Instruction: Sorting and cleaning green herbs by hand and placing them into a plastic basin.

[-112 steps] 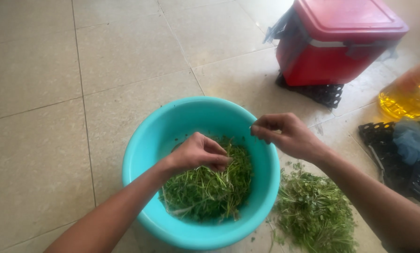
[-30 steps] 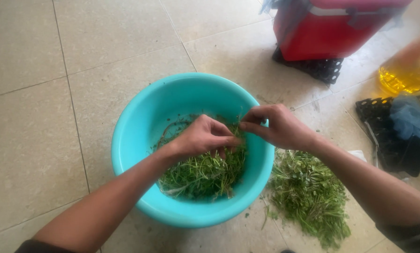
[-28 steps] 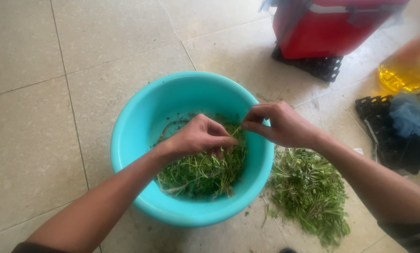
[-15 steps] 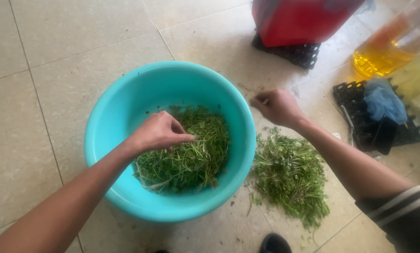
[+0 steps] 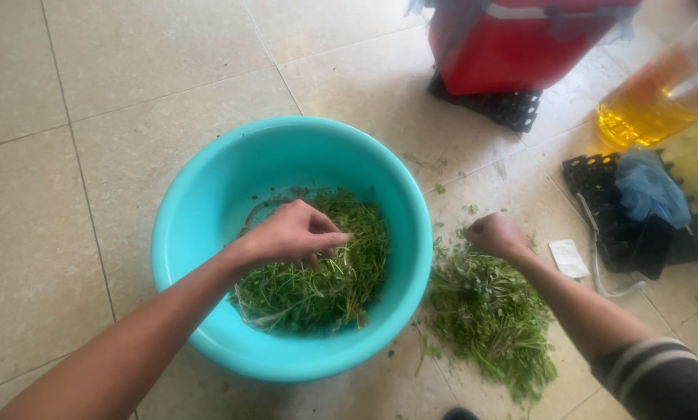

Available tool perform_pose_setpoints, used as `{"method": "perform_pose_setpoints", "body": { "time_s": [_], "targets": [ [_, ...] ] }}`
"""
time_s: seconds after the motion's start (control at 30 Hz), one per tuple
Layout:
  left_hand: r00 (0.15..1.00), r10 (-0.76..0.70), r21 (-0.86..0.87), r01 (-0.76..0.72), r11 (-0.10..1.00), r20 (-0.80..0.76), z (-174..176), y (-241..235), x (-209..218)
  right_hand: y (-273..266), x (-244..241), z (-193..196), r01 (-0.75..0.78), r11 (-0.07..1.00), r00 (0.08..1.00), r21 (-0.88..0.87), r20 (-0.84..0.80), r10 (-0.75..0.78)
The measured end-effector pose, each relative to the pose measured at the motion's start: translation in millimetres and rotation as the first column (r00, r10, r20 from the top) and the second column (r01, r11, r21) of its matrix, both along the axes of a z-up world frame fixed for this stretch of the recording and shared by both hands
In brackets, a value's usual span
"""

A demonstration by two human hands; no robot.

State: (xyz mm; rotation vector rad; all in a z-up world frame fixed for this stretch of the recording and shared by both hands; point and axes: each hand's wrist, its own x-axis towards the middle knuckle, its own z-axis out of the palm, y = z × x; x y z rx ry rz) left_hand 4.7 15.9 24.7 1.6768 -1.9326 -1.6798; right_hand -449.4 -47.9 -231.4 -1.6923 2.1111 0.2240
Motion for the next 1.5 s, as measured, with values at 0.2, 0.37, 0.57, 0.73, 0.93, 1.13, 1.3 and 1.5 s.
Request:
{"method": "perform_pose_setpoints", "body": {
  "time_s": [0.2,0.37,0.57,0.73,0.93,1.13,1.3,1.5],
  "targets": [
    [0.989,0.008,-0.047,-0.016,0.999,-0.151,-2,-1,-4,7,93,177,0.067,0.983,0.859,-0.174,0.511,0.032],
    [0.938,-0.016,-0.149,-0.038,0.988,-0.347,6,1,-13,36,178,255,0.075,0.984,0.664,-0.164,0.744,0.074],
    [0.863,0.058,-0.180,-0.170,0.969,-0.502,-1,2,-12,52,232,276,-0.099,0.982,0.567,-0.162,0.801,0.189],
    [0.853,0.070,-0.142,-0.167,0.976,-0.517,-4,0,0,45,224,282,-0.202,0.930,0.607,-0.306,0.706,0.364],
    [0.875,0.083,-0.098,-0.146,0.984,-0.477,-6,0,8,34,203,283,-0.094,0.892,0.638,-0.442,0.661,0.395],
    [0.898,0.109,-0.106,-0.169,0.980,-0.427,8,2,7,46,210,288,-0.072,0.895,0.616,-0.440,0.686,0.387],
    [0.938,0.143,-0.116,-0.188,0.975,-0.316,7,2,8,33,193,266,-0.178,0.936,0.749,-0.304,0.575,0.330],
    [0.934,0.199,-0.127,-0.245,0.961,-0.298,-2,1,11,-2,110,145,-0.236,0.928,0.919,-0.287,0.244,0.309]
  ]
}}
